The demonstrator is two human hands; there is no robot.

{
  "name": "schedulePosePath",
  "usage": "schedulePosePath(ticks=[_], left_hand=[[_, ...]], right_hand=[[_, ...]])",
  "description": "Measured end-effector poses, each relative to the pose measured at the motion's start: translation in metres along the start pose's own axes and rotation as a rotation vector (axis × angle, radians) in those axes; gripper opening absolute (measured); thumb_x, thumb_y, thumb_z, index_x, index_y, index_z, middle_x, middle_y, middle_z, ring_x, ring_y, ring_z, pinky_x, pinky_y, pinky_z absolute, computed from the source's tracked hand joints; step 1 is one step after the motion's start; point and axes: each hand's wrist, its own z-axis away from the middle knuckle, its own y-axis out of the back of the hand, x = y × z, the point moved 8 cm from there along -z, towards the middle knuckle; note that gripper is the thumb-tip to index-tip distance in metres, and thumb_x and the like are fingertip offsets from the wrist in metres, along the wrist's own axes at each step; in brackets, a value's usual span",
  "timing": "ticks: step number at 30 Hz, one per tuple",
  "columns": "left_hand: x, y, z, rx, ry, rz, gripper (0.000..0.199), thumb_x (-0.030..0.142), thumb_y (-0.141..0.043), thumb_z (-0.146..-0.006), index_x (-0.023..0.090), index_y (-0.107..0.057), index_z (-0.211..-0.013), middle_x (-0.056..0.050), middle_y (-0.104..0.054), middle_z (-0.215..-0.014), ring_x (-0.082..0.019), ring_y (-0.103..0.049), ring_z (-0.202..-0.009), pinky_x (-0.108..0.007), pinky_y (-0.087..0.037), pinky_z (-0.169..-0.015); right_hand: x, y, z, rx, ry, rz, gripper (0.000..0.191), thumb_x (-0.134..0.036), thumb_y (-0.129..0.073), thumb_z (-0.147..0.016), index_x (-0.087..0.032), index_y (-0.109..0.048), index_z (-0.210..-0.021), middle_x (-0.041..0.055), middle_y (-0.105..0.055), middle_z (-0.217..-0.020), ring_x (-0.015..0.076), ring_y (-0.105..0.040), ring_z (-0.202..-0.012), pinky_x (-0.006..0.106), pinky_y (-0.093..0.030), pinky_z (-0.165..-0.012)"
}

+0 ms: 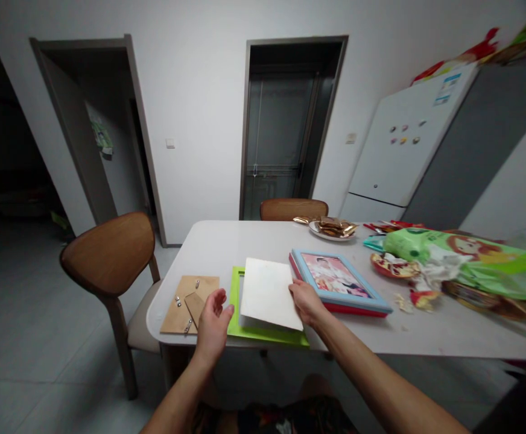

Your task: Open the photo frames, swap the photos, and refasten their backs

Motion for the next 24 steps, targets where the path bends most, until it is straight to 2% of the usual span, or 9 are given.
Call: schedulePosePath(ticks=[4, 8, 12, 17, 24], left_hand=[[0.002, -0.019, 0.014, -0.219, -0.160, -0.535, 0.035, 0.021, -0.055, -0.066, 0.016, -0.053, -0.101, -0.010, -0.056, -0.110, -0.023, -0.049, -0.106, -0.038, -0.034, -0.094], [-0.003, -0.035, 0.028, -0.322, -0.249, -0.793, 0.037, 0.020, -0.055, -0.066, 0.014, -0.053, -0.103, -0.013, -0.051, -0.118, -0.024, -0.042, -0.114, -0.039, -0.031, -0.098], [-0.004, -0.039, 0.031, -0.366, -0.282, -0.894, 0.036, 0.017, -0.054, -0.068, 0.010, -0.052, -0.104, -0.015, -0.050, -0.118, -0.023, -0.041, -0.115, -0.037, -0.031, -0.099], [-0.004, -0.040, 0.033, -0.403, -0.318, -0.978, 0.036, 0.015, -0.055, -0.067, 0.012, -0.053, -0.103, -0.014, -0.048, -0.121, -0.024, -0.039, -0.117, -0.039, -0.031, -0.099], [-0.005, -0.042, 0.040, -0.418, -0.342, -1.042, 0.038, 0.015, -0.056, -0.067, 0.015, -0.053, -0.105, -0.013, -0.047, -0.123, -0.025, -0.038, -0.118, -0.041, -0.031, -0.099]], right_hand=[[0.001, 0.013, -0.014, 0.029, 0.032, 0.164, 0.028, -0.006, -0.036, -0.058, -0.013, -0.058, -0.076, 0.0035, -0.061, -0.053, 0.0141, -0.058, -0.049, 0.021, -0.043, -0.045], [0.006, 0.009, -0.020, 0.065, 0.079, 0.310, 0.025, -0.009, -0.039, -0.061, -0.011, -0.062, -0.072, 0.0052, -0.061, -0.051, 0.0151, -0.058, -0.052, 0.020, -0.041, -0.045], [0.009, 0.002, -0.023, 0.094, 0.118, 0.470, 0.027, -0.011, -0.040, -0.064, -0.010, -0.065, -0.076, 0.0071, -0.063, -0.056, 0.0164, -0.060, -0.057, 0.020, -0.041, -0.048], [0.004, 0.000, -0.027, 0.125, 0.159, 0.702, 0.033, -0.013, -0.038, -0.067, -0.009, -0.064, -0.086, 0.0100, -0.066, -0.071, 0.0177, -0.061, -0.068, 0.021, -0.041, -0.055], [-0.008, -0.006, -0.023, 0.122, 0.224, 1.058, 0.031, -0.022, -0.044, -0.069, -0.006, -0.064, -0.086, 0.0191, -0.062, -0.088, 0.0250, -0.057, -0.084, 0.030, -0.039, -0.071]])
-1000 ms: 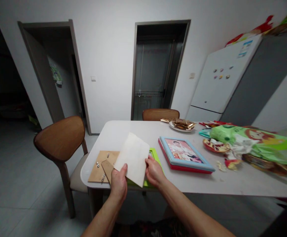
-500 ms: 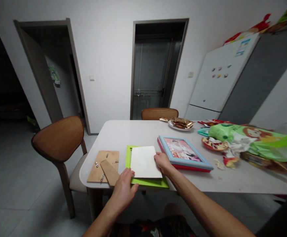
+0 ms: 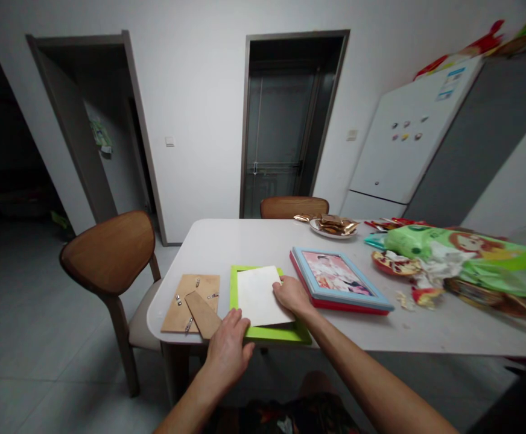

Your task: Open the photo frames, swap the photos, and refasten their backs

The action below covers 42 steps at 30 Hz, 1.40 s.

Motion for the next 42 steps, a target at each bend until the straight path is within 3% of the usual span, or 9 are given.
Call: schedulePosePath(ticks=[6, 9, 12, 16, 20, 23, 28, 33, 42], left_hand=[[-0.004, 0.006, 0.006, 0.043, -0.035, 0.111, 0.040, 0.014, -0.053, -0.069, 0.012, -0.050, -0.109, -0.014, -0.046, -0.124, -0.022, -0.039, -0.117, -0.038, -0.032, -0.098], [-0.028, 0.027, 0.017, 0.132, -0.029, 0.168, 0.040, 0.015, -0.050, -0.071, 0.014, -0.047, -0.111, -0.013, -0.043, -0.127, -0.019, -0.038, -0.118, -0.037, -0.031, -0.099], [-0.071, 0.048, 0.030, 0.202, 0.052, 0.093, 0.048, 0.020, -0.053, -0.069, 0.016, -0.043, -0.116, -0.013, -0.037, -0.131, -0.022, -0.033, -0.121, -0.041, -0.029, -0.099], [-0.124, 0.058, 0.041, 0.145, 0.223, -0.072, 0.054, 0.025, -0.060, -0.062, 0.014, -0.047, -0.113, -0.015, -0.040, -0.129, -0.028, -0.032, -0.121, -0.044, -0.026, -0.099], [-0.142, 0.061, 0.044, 0.125, 0.275, -0.096, 0.050, 0.024, -0.060, -0.061, 0.013, -0.051, -0.109, -0.013, -0.043, -0.127, -0.026, -0.035, -0.119, -0.039, -0.028, -0.099], [-0.146, 0.064, 0.043, 0.137, 0.277, -0.069, 0.049, 0.023, -0.062, -0.059, 0.013, -0.053, -0.106, -0.013, -0.047, -0.123, -0.025, -0.039, -0.117, -0.037, -0.030, -0.098], [-0.137, 0.078, 0.040, 0.249, 0.245, 0.089, 0.044, 0.025, -0.062, -0.060, 0.016, -0.054, -0.103, -0.008, -0.056, -0.114, -0.022, -0.050, -0.106, -0.034, -0.038, -0.094], [-0.093, 0.085, 0.019, 0.302, 0.159, 0.205, 0.047, 0.026, -0.067, -0.057, 0.015, -0.055, -0.102, -0.009, -0.056, -0.113, -0.022, -0.051, -0.105, -0.035, -0.039, -0.093], [-0.013, 0.026, -0.028, 0.126, -0.003, 0.274, 0.044, 0.017, -0.070, -0.057, 0.018, -0.054, -0.098, -0.009, -0.056, -0.111, -0.020, -0.050, -0.104, -0.035, -0.039, -0.091]], right_hand=[[-0.006, 0.002, 0.014, 0.025, 0.084, 0.299, 0.036, -0.029, -0.041, -0.073, -0.006, -0.061, -0.091, 0.0204, -0.055, -0.096, 0.0280, -0.052, -0.089, 0.034, -0.038, -0.071], [-0.016, 0.003, 0.019, 0.057, 0.153, 0.383, 0.035, -0.028, -0.040, -0.074, -0.008, -0.059, -0.097, 0.0171, -0.055, -0.094, 0.0256, -0.050, -0.088, 0.033, -0.037, -0.071], [-0.046, -0.004, 0.035, 0.074, 0.321, 0.283, 0.037, -0.028, -0.041, -0.076, -0.013, -0.054, -0.106, 0.0133, -0.054, -0.100, 0.0224, -0.047, -0.092, 0.032, -0.034, -0.077], [-0.106, -0.038, 0.081, -0.080, 0.598, 0.154, 0.035, -0.037, -0.039, -0.079, -0.020, -0.055, -0.105, 0.0085, -0.057, -0.095, 0.0200, -0.046, -0.089, 0.031, -0.032, -0.077], [-0.145, -0.066, 0.122, -0.165, 0.760, 0.181, 0.045, -0.053, -0.050, -0.067, -0.021, -0.056, -0.099, 0.0078, -0.055, -0.088, 0.0233, -0.045, -0.086, 0.037, -0.031, -0.076], [-0.153, -0.071, 0.129, -0.174, 0.761, 0.160, 0.043, -0.043, -0.058, -0.063, -0.021, -0.055, -0.100, 0.0073, -0.052, -0.088, 0.0219, -0.044, -0.084, 0.036, -0.031, -0.075], [-0.154, -0.043, 0.125, -0.120, 0.787, -0.092, 0.037, -0.027, -0.053, -0.067, -0.021, -0.053, -0.104, 0.0053, -0.050, -0.089, 0.0177, -0.044, -0.084, 0.031, -0.034, -0.075], [-0.131, 0.002, 0.118, -0.030, 0.784, -0.219, 0.032, -0.023, -0.052, -0.066, -0.019, -0.057, -0.098, 0.0063, -0.049, -0.093, 0.0182, -0.044, -0.088, 0.033, -0.036, -0.079], [-0.040, 0.040, 0.098, 0.012, 0.608, -0.185, 0.030, -0.024, -0.048, -0.069, -0.018, -0.059, -0.096, 0.0078, -0.052, -0.095, 0.0196, -0.048, -0.091, 0.034, -0.039, -0.083]])
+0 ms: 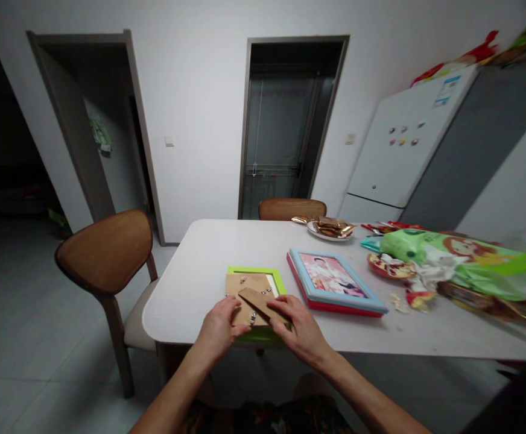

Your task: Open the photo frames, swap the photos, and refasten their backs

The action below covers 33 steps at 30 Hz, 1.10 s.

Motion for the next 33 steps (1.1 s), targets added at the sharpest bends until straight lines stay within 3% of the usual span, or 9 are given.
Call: schedulePosePath(ticks=[7, 13, 20, 24, 28, 33], left_hand=[[0.009, -0.027, -0.014, -0.072, -0.060, -0.079, 0.027, 0.020, -0.067, -0.059, 0.019, -0.053, -0.082, -0.001, -0.057, -0.088, -0.016, -0.054, -0.083, -0.028, -0.043, -0.074], [0.006, -0.031, -0.012, -0.127, -0.057, -0.143, 0.022, 0.027, -0.065, -0.063, 0.019, -0.054, -0.080, -0.001, -0.057, -0.085, -0.018, -0.053, -0.082, -0.031, -0.039, -0.076], [0.006, -0.031, -0.002, -0.178, -0.072, -0.169, 0.021, 0.032, -0.060, -0.068, 0.020, -0.055, -0.084, -0.006, -0.055, -0.106, -0.021, -0.048, -0.103, -0.035, -0.034, -0.086], [0.005, -0.035, 0.006, -0.200, -0.100, -0.174, 0.031, 0.032, -0.067, -0.062, 0.020, -0.054, -0.088, -0.008, -0.051, -0.116, -0.024, -0.043, -0.110, -0.040, -0.030, -0.092], [0.005, -0.034, 0.007, -0.174, -0.128, -0.187, 0.029, 0.026, -0.068, -0.060, 0.020, -0.053, -0.084, -0.005, -0.057, -0.104, -0.022, -0.050, -0.100, -0.039, -0.034, -0.088], [0.005, -0.033, 0.006, -0.173, -0.098, -0.200, 0.039, 0.029, -0.069, -0.059, 0.020, -0.051, -0.092, -0.003, -0.059, -0.093, -0.021, -0.053, -0.092, -0.036, -0.037, -0.084]], right_hand=[[0.026, 0.003, 0.004, 0.011, -0.055, 0.069, 0.031, -0.024, -0.046, -0.069, -0.018, -0.061, -0.096, 0.0078, -0.054, -0.094, 0.0190, -0.049, -0.090, 0.033, -0.039, -0.083], [0.035, -0.006, 0.007, 0.011, -0.023, 0.147, 0.032, -0.024, -0.046, -0.070, -0.017, -0.061, -0.098, 0.0080, -0.054, -0.095, 0.0187, -0.048, -0.090, 0.033, -0.037, -0.084], [0.040, -0.017, 0.013, -0.032, 0.023, 0.243, 0.029, -0.023, -0.048, -0.070, -0.021, -0.062, -0.095, 0.0069, -0.054, -0.095, 0.0202, -0.046, -0.092, 0.035, -0.034, -0.082], [0.047, -0.018, 0.000, -0.082, -0.025, 0.319, 0.031, -0.022, -0.042, -0.074, -0.020, -0.060, -0.099, 0.0070, -0.055, -0.097, 0.0187, -0.045, -0.092, 0.031, -0.034, -0.081], [0.057, -0.022, -0.023, -0.141, -0.111, 0.475, 0.035, -0.023, -0.039, -0.077, -0.021, -0.055, -0.108, 0.0099, -0.050, -0.106, 0.0208, -0.044, -0.096, 0.032, -0.033, -0.080], [0.065, -0.031, -0.038, -0.217, -0.156, 0.538, 0.031, -0.028, -0.033, -0.081, -0.016, -0.060, -0.090, 0.0111, -0.050, -0.097, 0.0194, -0.045, -0.087, 0.030, -0.032, -0.078]])
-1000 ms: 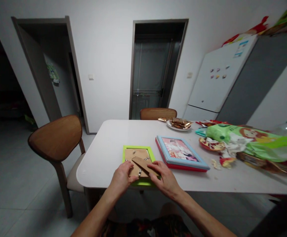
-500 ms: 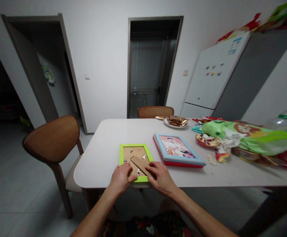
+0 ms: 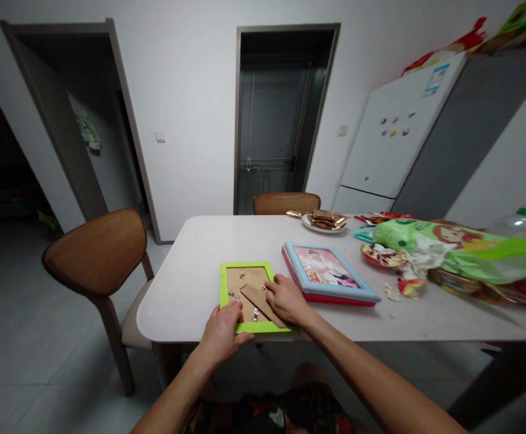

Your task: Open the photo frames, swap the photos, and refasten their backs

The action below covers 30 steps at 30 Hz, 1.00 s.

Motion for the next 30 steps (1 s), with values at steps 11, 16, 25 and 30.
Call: schedulePosePath(ticks=[11, 16, 25, 30], left_hand=[[0.003, 0.002, 0.003, -0.017, 0.038, -0.031, 0.038, 0.031, -0.066, -0.062, 0.021, -0.049, -0.095, -0.001, -0.059, -0.090, -0.019, -0.054, -0.088, -0.031, -0.038, -0.080], [0.002, 0.002, 0.004, -0.013, 0.030, -0.015, 0.039, 0.030, -0.066, -0.062, 0.020, -0.049, -0.095, -0.001, -0.059, -0.091, -0.019, -0.053, -0.087, -0.031, -0.039, -0.079], [0.005, 0.003, 0.005, -0.036, 0.045, -0.013, 0.035, 0.029, -0.064, -0.065, 0.020, -0.049, -0.095, -0.002, -0.058, -0.096, -0.019, -0.052, -0.092, -0.031, -0.038, -0.082], [0.007, 0.005, 0.005, -0.042, 0.042, -0.008, 0.034, 0.030, -0.063, -0.066, 0.021, -0.049, -0.096, -0.001, -0.058, -0.092, -0.018, -0.053, -0.090, -0.030, -0.038, -0.080]], right_hand=[[0.001, -0.001, 0.006, 0.010, 0.035, -0.060, 0.030, -0.026, -0.034, -0.081, -0.011, -0.060, -0.081, 0.0110, -0.052, -0.091, 0.0159, -0.049, -0.082, 0.025, -0.034, -0.077], [-0.026, 0.011, 0.031, 0.107, 0.216, -0.105, 0.027, -0.023, -0.041, -0.078, -0.019, -0.059, -0.098, 0.0094, -0.050, -0.107, 0.0203, -0.043, -0.097, 0.032, -0.032, -0.081], [-0.062, 0.020, 0.062, 0.085, 0.497, -0.183, 0.020, -0.023, -0.045, -0.077, -0.023, -0.061, -0.089, 0.0057, -0.051, -0.098, 0.0192, -0.040, -0.095, 0.034, -0.033, -0.079], [-0.064, 0.022, 0.064, 0.028, 0.532, -0.136, 0.025, -0.031, -0.053, -0.072, -0.022, -0.057, -0.094, 0.0064, -0.049, -0.101, 0.0207, -0.038, -0.096, 0.034, -0.032, -0.080]])
